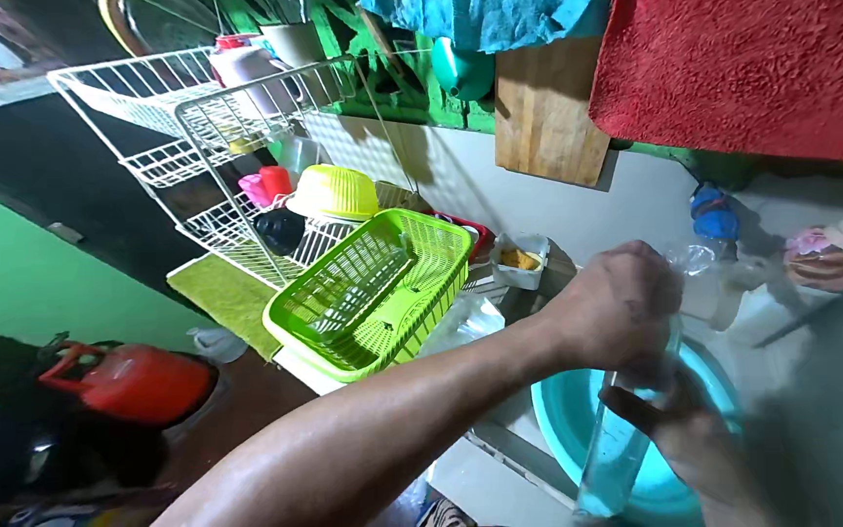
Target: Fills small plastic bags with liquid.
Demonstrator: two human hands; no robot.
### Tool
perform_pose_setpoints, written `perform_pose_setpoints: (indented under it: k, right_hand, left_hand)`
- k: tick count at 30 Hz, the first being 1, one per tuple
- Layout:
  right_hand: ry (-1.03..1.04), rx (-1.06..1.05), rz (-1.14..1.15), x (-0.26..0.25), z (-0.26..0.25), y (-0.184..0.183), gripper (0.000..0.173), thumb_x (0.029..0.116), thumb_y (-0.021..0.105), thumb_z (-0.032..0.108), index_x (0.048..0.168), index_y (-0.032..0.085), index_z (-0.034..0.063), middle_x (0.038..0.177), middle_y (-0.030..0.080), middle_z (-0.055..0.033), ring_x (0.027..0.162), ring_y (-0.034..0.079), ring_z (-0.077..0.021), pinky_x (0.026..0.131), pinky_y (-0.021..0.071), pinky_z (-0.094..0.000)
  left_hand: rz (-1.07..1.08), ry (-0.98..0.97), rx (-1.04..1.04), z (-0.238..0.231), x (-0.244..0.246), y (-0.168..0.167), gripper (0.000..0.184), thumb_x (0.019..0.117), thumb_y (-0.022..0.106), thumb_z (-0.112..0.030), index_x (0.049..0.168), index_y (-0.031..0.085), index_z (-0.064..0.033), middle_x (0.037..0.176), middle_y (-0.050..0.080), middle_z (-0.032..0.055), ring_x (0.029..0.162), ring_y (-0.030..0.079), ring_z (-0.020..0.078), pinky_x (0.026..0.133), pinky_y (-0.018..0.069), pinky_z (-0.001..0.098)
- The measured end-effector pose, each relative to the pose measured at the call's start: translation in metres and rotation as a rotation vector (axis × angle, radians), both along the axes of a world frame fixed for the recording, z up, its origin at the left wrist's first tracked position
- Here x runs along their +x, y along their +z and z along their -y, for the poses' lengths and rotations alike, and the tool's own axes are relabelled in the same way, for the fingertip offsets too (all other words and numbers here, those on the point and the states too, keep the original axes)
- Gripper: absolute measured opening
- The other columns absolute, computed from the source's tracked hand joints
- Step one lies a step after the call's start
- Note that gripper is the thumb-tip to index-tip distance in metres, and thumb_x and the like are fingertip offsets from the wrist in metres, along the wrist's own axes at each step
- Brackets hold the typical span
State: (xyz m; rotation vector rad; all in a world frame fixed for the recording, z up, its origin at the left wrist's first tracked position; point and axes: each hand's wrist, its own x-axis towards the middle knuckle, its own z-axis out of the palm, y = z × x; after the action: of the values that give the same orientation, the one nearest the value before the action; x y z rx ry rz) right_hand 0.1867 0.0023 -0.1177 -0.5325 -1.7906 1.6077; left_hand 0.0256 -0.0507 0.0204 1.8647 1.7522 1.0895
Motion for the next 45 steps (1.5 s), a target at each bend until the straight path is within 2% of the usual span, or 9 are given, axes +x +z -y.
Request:
perform_pose_setpoints:
  k: [3,7,11,14,25,28,36,39,45]
  right_hand:
    - [0.384,-0.116,-0.2,0.01,-0.008,-0.018,0.064,0.0938,0.074,0.028,0.147,0.046,0.0053,0.137,0.063,-0.0101,0.125,0.062,-0.0241,0.106,0.0535,-0.0428]
    - [0.116,-0.12,-0.051,-0.002,0.016,-0.011,0.064,0.0776,0.086,0.027,0.128,0.057,0.0001,0.112,0.072,-0.0021,0.104,0.071,-0.0108,0.091,0.061,-0.028]
    - [0.518,-0.211,-0.276,0.004,0.008,-0.027,0.061,0.0973,0.071,0.028,0.148,0.045,0.0051,0.139,0.061,-0.0178,0.126,0.062,-0.0338,0.106,0.0537,-0.0488]
    - [0.192,-0.204,-0.17,0.0,0.035,-0.022,0.055,0.0799,0.086,0.023,0.126,0.061,0.0062,0.112,0.073,-0.0006,0.103,0.071,-0.0116,0.091,0.0606,-0.0299]
    - [0.527,-0.298,-0.235,0.026,0.061,-0.053,0.069,0.0905,0.079,0.031,0.149,0.05,0.0107,0.144,0.059,-0.0176,0.129,0.06,-0.036,0.104,0.0545,-0.0521]
    - [0.205,-0.258,-0.178,0.016,0.091,-0.053,0.056,0.0853,0.083,0.033,0.132,0.064,0.008,0.109,0.074,-0.0076,0.098,0.072,-0.0189,0.09,0.0607,-0.0377]
    - [0.012,-0.209,-0.15,0.003,0.144,-0.056,0.053,0.0812,0.087,0.035,0.124,0.068,0.011,0.113,0.075,-0.0023,0.102,0.072,-0.014,0.091,0.0612,-0.0357]
    - [0.218,-0.251,-0.228,0.013,0.145,-0.065,0.062,0.09,0.079,0.03,0.141,0.054,0.0048,0.135,0.063,-0.0179,0.122,0.064,-0.033,0.102,0.0551,-0.0515]
    - [-0.114,-0.238,-0.134,0.006,0.175,-0.06,0.062,0.0748,0.091,0.025,0.125,0.062,0.0006,0.114,0.073,-0.0121,0.103,0.072,-0.0231,0.088,0.062,-0.0405]
  left_hand:
    - [0.042,0.018,0.05,0.006,-0.001,-0.001,0.018,0.0998,0.055,0.001,0.085,0.064,0.0012,0.091,0.063,0.0102,0.082,0.064,0.0151,0.071,0.0544,0.0304]
    - [0.033,0.022,0.021,0.011,0.002,0.0,0.021,0.1022,0.054,-0.002,0.085,0.065,0.0019,0.092,0.061,0.0094,0.083,0.061,0.0144,0.072,0.0526,0.0297]
    - [0.174,-0.006,0.053,0.014,-0.008,-0.004,0.021,0.1068,0.048,-0.007,0.096,0.064,0.0012,0.094,0.067,0.0078,0.085,0.067,0.0112,0.077,0.0576,0.0282]
    - [0.157,-0.022,0.036,0.018,-0.006,-0.005,0.022,0.1067,0.048,-0.007,0.098,0.065,0.0015,0.096,0.064,0.008,0.088,0.064,0.0114,0.078,0.0543,0.0277]
    - [0.249,-0.149,0.132,0.05,-0.008,-0.006,0.022,0.1068,0.048,-0.007,0.095,0.064,0.0017,0.093,0.066,0.0093,0.086,0.068,0.0135,0.079,0.0583,0.0302]
    - [0.225,-0.152,0.106,0.065,-0.016,-0.002,0.024,0.107,0.048,-0.008,0.093,0.065,0.0019,0.093,0.063,0.0089,0.085,0.063,0.0136,0.077,0.053,0.0297]
    - [0.2,-0.194,0.042,0.088,-0.03,-0.004,0.028,0.1085,0.046,-0.011,0.091,0.064,0.002,0.092,0.06,0.0097,0.084,0.061,0.0156,0.076,0.0515,0.0318]
    - [0.224,-0.235,0.055,0.093,-0.031,0.0,0.029,0.1093,0.045,-0.012,0.091,0.064,0.0005,0.091,0.064,0.0089,0.085,0.065,0.0146,0.077,0.0536,0.0318]
    - [0.21,-0.295,0.052,0.102,-0.028,0.002,0.029,0.1089,0.046,-0.011,0.09,0.064,0.0024,0.094,0.063,0.0108,0.088,0.064,0.0165,0.08,0.0526,0.0326]
